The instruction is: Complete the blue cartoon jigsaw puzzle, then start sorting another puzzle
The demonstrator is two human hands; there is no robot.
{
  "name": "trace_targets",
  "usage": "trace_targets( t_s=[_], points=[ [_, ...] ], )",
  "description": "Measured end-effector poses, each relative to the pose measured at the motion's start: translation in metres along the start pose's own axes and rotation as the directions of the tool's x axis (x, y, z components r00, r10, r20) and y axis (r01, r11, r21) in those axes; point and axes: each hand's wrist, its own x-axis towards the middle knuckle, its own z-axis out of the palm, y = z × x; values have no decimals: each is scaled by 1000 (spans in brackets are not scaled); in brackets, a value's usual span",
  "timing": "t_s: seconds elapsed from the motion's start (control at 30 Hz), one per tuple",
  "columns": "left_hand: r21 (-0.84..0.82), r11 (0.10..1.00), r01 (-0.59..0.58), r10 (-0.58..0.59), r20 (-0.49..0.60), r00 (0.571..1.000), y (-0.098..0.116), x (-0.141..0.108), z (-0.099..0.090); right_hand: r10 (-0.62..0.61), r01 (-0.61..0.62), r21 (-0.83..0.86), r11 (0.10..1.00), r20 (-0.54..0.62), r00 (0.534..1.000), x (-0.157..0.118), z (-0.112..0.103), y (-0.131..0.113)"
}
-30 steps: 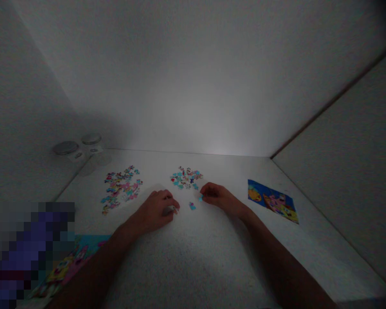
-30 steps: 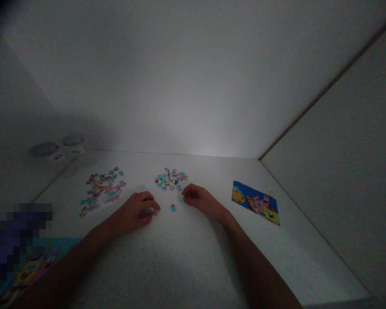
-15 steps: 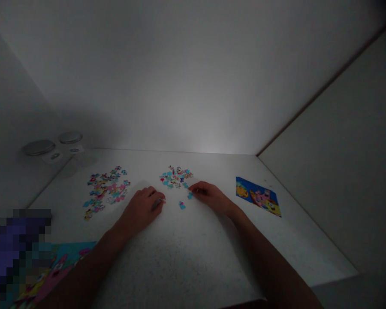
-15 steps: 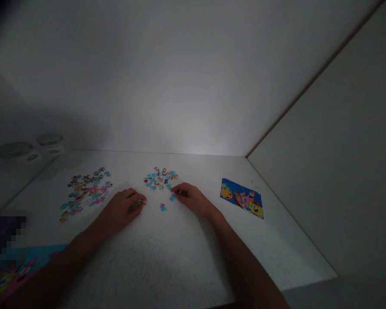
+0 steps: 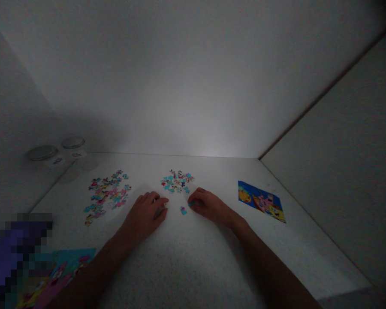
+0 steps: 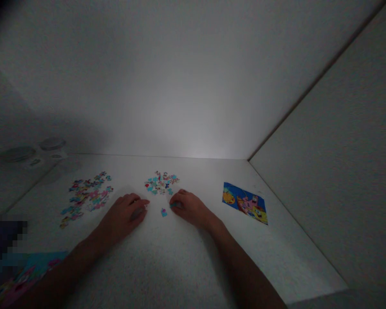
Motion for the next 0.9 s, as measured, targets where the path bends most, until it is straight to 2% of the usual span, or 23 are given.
trace_targets(
  t_s=[0.13,0.27,0.4,0.5,0.6,0.73,0.83,0.9],
  points=[
    [-28,995,-100,102,70,992,21,-2,1,-43,43,-1,999,9,999,0,4,-10],
    [-37,993,-111,115,128,985,36,1,7,-93,93,12,996,1,996,0,9,-14],
    [-50,995,-82,88,138,986,37,5,9,-95,95,53,994,-1,996,1,12,-8],
    [-100,990,-99,113,141,984,33,5,8,-81,83,86,993,-28,996,2,13,-4],
    [-133,986,-96,111,109,988,30,4,5,-82,85,101,991,-25,996,3,13,-5],
    [-64,998,11,-8,57,998,30,2,1,-105,100,108,989,44,993,1,5,-12],
    [-38,999,-6,9,94,995,31,1,1,-113,94,135,986,140,984,-3,0,-16],
    [-39,999,-34,38,111,993,31,2,2,-56,26,164,986,185,981,-4,0,-18]
  ],
)
